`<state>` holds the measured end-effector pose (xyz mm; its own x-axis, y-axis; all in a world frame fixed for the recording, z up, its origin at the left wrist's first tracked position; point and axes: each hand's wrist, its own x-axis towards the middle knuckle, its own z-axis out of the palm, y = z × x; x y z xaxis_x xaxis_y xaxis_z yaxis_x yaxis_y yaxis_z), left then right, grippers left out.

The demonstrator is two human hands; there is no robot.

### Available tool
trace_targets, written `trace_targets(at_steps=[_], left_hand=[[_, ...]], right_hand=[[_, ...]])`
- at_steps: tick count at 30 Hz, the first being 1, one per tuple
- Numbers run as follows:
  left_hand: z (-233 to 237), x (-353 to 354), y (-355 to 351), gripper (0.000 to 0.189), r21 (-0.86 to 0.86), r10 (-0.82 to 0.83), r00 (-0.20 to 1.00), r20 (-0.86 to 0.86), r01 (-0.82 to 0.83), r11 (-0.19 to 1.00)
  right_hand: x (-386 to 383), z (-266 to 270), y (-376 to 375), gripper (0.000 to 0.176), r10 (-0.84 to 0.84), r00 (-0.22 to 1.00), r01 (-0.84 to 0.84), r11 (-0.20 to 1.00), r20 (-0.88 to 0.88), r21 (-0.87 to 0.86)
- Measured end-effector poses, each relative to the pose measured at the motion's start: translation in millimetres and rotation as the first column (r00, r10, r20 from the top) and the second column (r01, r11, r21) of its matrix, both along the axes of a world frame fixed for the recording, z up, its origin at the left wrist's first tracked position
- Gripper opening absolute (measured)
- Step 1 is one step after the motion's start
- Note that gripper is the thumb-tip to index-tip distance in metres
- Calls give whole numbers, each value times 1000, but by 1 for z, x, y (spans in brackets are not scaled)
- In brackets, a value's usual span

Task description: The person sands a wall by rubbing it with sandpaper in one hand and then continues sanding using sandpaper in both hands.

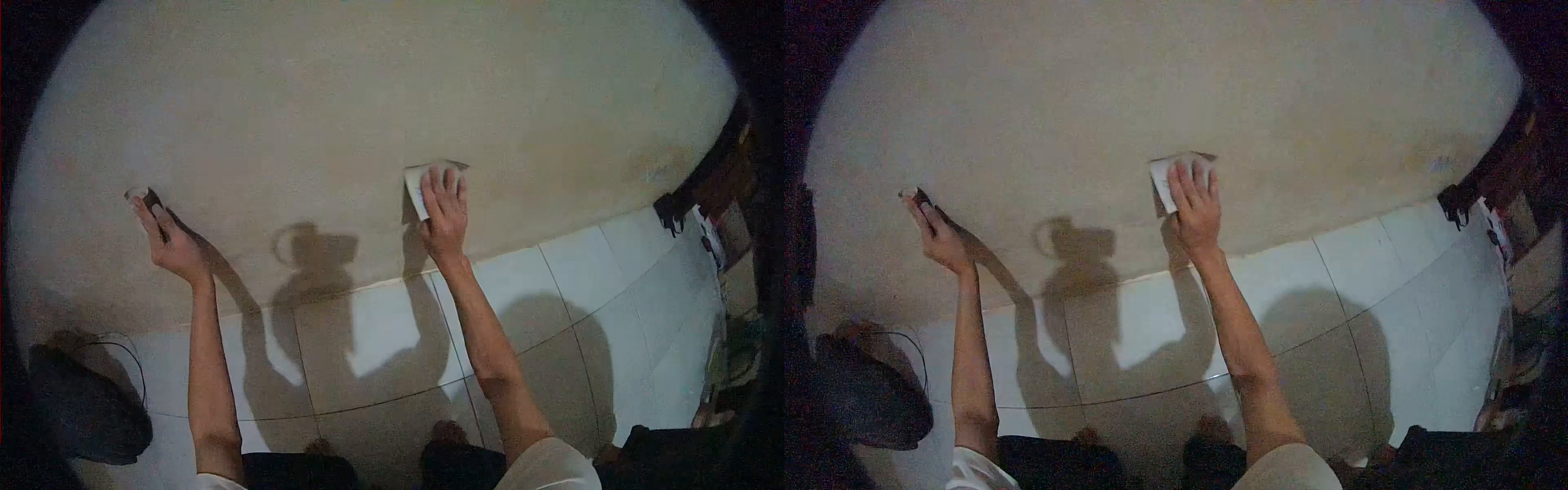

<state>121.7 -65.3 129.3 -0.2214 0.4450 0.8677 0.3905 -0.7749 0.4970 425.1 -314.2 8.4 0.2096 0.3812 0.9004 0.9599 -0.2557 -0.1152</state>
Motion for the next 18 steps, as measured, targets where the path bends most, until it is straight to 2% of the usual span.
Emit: trace_targets(at_steps=[1,3,4,6,7,9,10,12,14,15,17,18], left_hand=[[0,0,-3,41,1,-6,1000,-4,6,1000],[0,-1,-5,41,12,-32,999,0,32,999],[0,-3,0,41,15,-28,1000,1,28,999],[-3,-6,8,41,-22,-19,1000,-25,18,1000],[-3,-7,7,41,-25,-14,1000,-21,14,1000],[0,-5,2,42,-87,-35,999,-16,33,996],[1,-3,2,42,-86,-41,999,-16,40,995],[3,0,-1,41,-17,-10,1000,5,10,1000],[-4,0,5,41,-25,17,1000,6,-17,1000],[-4,0,5,41,-35,56,998,7,-56,998],[-2,1,-1,41,-16,34,999,6,-34,999],[1,1,-4,41,0,16,1000,7,-16,1000]], right_hand=[[4,0,-4,53,-6,1000,6,1000,-4,1],[22,3,-13,54,-31,992,33,999,125,-11],[34,6,-18,54,-28,992,29,1000,126,-8],[52,14,-26,59,-182,978,206,929,-103,309],[56,17,-25,59,-178,979,200,930,-99,307],[61,22,-29,65,-230,933,329,857,-277,397],[57,22,-26,65,-236,931,335,855,-277,397],[38,17,-10,69,-41,983,105,926,-179,363],[13,23,3,64,28,999,-22,975,-23,222],[13,20,1,64,26,999,-19,975,-27,223],[16,14,1,59,47,991,-44,999,128,-28],[26,9,-5,59,54,991,-51,998,126,-23]])
